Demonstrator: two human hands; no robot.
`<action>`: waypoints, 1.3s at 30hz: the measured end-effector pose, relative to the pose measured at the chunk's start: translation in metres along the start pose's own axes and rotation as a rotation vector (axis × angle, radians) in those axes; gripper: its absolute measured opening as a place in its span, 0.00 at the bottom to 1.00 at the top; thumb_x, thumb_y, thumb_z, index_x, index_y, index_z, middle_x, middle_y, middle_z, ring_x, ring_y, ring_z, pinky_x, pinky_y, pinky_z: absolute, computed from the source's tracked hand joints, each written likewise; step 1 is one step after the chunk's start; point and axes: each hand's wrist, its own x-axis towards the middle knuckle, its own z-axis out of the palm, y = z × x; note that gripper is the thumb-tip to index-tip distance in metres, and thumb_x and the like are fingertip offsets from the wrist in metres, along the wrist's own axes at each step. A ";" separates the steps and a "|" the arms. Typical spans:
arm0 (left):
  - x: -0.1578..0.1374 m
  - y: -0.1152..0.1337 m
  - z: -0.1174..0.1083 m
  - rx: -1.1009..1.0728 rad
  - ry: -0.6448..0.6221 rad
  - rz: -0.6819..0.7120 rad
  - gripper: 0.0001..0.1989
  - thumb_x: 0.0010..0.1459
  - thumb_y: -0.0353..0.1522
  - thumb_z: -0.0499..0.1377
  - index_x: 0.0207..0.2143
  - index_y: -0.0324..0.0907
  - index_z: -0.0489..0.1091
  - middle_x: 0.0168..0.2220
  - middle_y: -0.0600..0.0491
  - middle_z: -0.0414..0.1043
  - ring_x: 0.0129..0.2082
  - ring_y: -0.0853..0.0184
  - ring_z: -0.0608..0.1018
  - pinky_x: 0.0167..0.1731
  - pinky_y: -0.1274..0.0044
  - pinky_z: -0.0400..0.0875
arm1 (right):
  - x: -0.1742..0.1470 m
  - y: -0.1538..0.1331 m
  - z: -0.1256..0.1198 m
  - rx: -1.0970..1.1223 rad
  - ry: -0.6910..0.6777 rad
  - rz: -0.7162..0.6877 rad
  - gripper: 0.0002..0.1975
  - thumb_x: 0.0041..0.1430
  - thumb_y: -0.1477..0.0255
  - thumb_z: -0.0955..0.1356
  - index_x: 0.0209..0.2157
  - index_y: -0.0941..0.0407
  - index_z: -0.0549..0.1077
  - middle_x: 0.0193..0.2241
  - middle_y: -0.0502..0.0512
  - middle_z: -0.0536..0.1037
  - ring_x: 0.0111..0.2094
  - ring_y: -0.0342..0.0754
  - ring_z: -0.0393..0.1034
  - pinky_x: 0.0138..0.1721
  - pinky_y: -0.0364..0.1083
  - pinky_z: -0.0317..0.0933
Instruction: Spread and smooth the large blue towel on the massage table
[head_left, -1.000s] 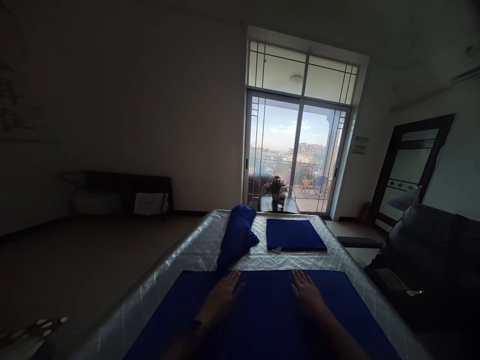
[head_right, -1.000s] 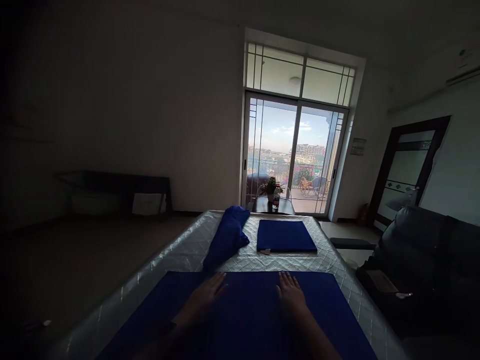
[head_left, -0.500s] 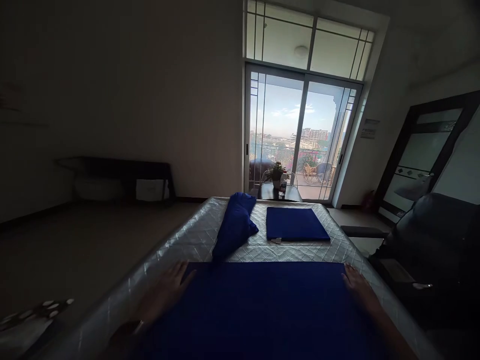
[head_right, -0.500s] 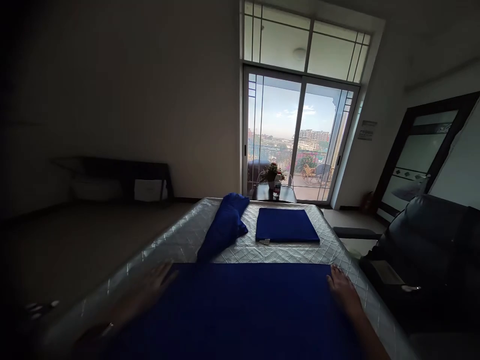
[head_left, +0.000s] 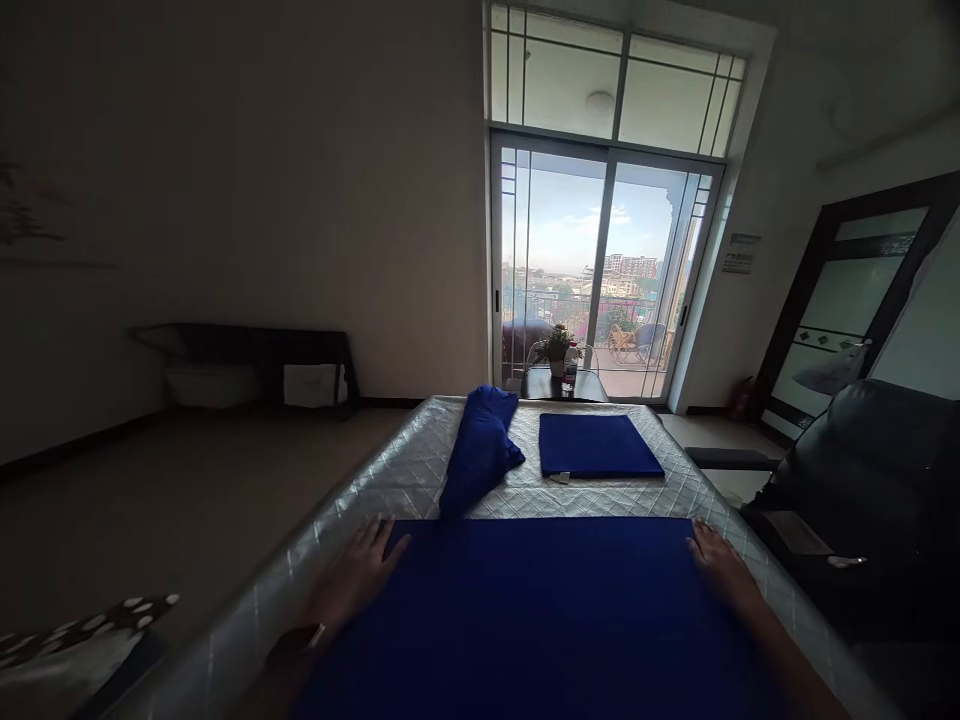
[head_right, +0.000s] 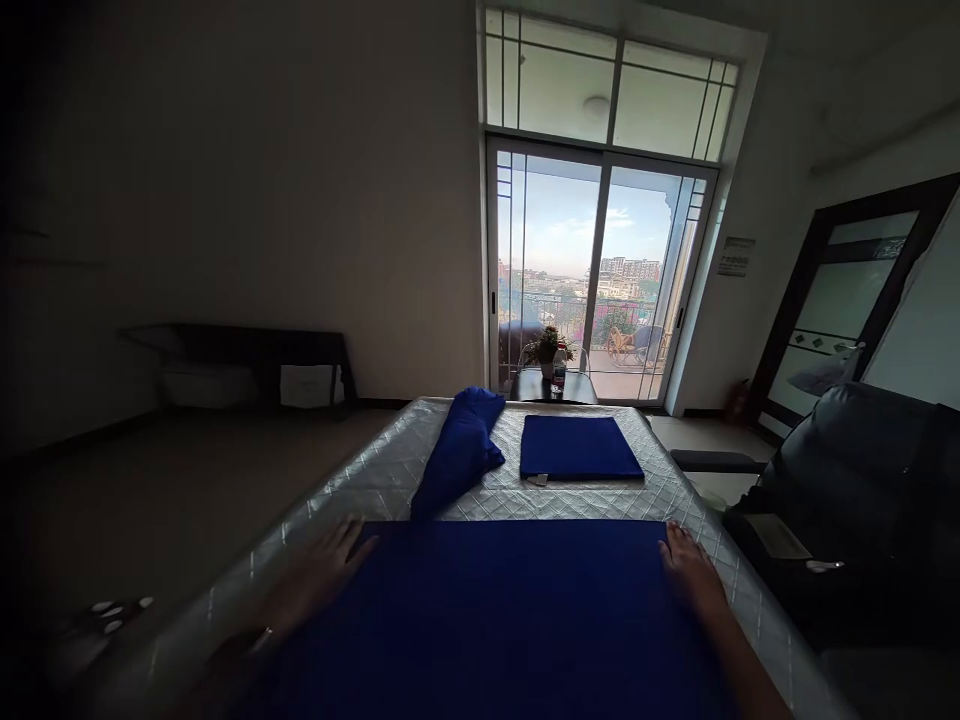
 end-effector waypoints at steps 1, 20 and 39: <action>-0.001 0.002 -0.005 -0.014 -0.012 -0.031 0.36 0.65 0.46 0.44 0.69 0.33 0.57 0.71 0.39 0.55 0.72 0.52 0.56 0.67 0.59 0.57 | -0.002 -0.003 -0.006 -0.018 0.003 0.004 0.33 0.69 0.65 0.50 0.69 0.68 0.57 0.70 0.65 0.57 0.71 0.55 0.48 0.69 0.59 0.50; -0.011 0.254 -0.017 -0.255 0.078 0.517 0.22 0.71 0.31 0.45 0.61 0.39 0.69 0.63 0.42 0.70 0.66 0.59 0.69 0.66 0.61 0.64 | -0.032 -0.267 -0.036 0.293 -0.051 -0.485 0.30 0.67 0.73 0.54 0.69 0.61 0.58 0.70 0.61 0.56 0.72 0.51 0.47 0.71 0.55 0.45; -0.013 0.102 -0.017 -0.196 -0.049 0.404 0.30 0.71 0.42 0.42 0.69 0.36 0.58 0.70 0.43 0.57 0.70 0.56 0.61 0.68 0.62 0.60 | -0.019 -0.133 -0.034 0.154 -0.103 -0.278 0.32 0.71 0.64 0.51 0.70 0.65 0.54 0.71 0.64 0.54 0.73 0.52 0.43 0.71 0.57 0.44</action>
